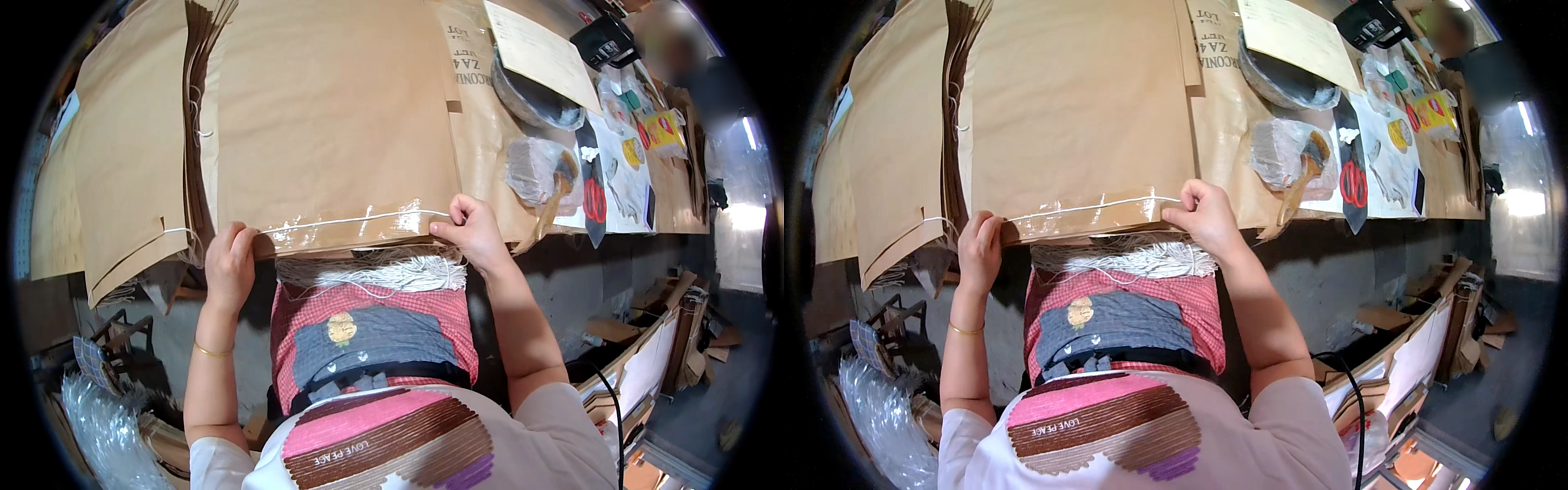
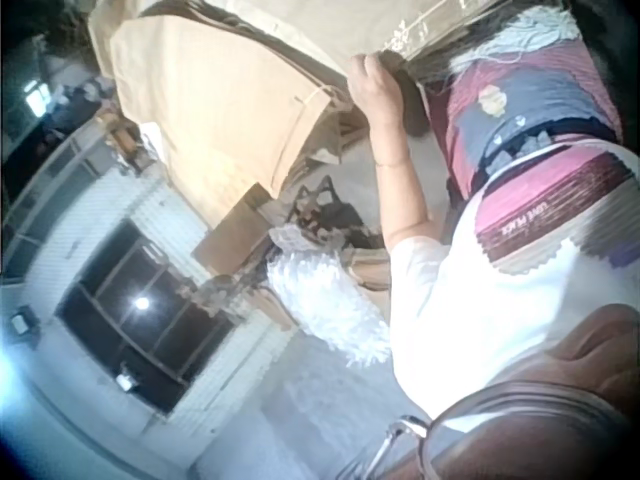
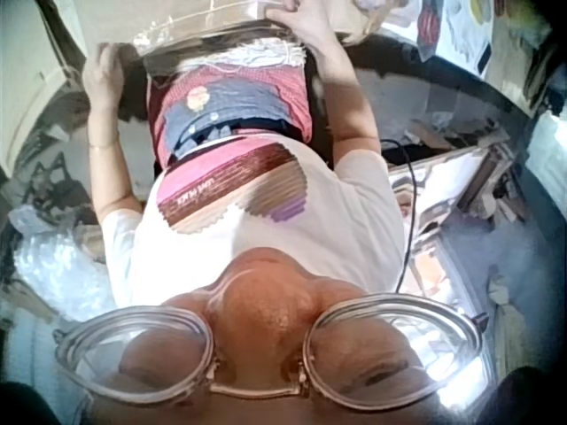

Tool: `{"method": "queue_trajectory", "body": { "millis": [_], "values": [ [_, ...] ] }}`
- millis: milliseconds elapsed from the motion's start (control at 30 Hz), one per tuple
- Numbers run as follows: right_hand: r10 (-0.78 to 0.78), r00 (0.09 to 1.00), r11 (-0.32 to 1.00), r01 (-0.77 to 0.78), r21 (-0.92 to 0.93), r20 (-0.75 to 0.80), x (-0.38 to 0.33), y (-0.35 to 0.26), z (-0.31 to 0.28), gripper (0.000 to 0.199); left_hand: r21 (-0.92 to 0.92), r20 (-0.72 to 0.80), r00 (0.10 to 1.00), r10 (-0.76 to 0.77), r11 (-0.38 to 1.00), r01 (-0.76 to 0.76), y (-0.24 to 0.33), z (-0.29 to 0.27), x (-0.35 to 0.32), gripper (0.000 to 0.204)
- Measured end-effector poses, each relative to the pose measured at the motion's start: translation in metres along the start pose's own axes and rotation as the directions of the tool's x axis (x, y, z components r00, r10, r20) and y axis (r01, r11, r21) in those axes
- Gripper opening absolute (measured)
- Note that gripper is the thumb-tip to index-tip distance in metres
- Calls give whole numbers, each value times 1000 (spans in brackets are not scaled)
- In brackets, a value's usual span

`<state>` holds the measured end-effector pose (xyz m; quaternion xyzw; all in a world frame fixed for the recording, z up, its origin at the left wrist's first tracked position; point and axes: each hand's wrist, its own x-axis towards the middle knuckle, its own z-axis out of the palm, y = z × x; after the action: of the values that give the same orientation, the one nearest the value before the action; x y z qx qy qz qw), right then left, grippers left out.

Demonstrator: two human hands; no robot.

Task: The person repeatedly applies glue to the edge of flat cardboard pieces using a brush, then folds and presses the edges to form box shapes. The process is repeated for multiple cardboard pieces in a workshop setting.

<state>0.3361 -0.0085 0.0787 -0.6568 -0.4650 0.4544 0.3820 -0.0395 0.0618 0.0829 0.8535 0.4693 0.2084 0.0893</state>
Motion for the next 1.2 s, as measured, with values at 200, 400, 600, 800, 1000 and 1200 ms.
{"method": "queue_trajectory", "body": {
  "millis": [200, 400, 600, 800, 1000, 1200],
  "values": [
    [-605, 727, 758, 402, -514, -323, -2, -3, 35, 22, -244, 137, 984, 118, 966, -82, -4, -13, 2, 34],
    [-458, 889, 844, 430, -322, -14, 5, -10, 23, 9, -370, 298, 955, 2, 922, 114, -6, -39, 24, 31],
    [-326, 930, 820, 190, -539, -169, 21, -14, 39, 9, -160, 99, 960, -262, 948, 276, -16, -3, 25, 13],
    [-687, 703, 395, 148, -907, -185, 22, -7, 68, 37, 253, 42, 963, -265, 936, 246, 17, 3, 28, 29],
    [-444, 861, 399, 437, -806, 247, -5, -27, 118, 72, 164, 403, 915, -20, 985, -51, 58, 13, 16, 87],
    [-401, 873, 536, -22, -844, -277, -4, 7, 40, 71, 309, 280, 930, -239, 939, 148, 3, -1, -3, 100]
  ]
}}
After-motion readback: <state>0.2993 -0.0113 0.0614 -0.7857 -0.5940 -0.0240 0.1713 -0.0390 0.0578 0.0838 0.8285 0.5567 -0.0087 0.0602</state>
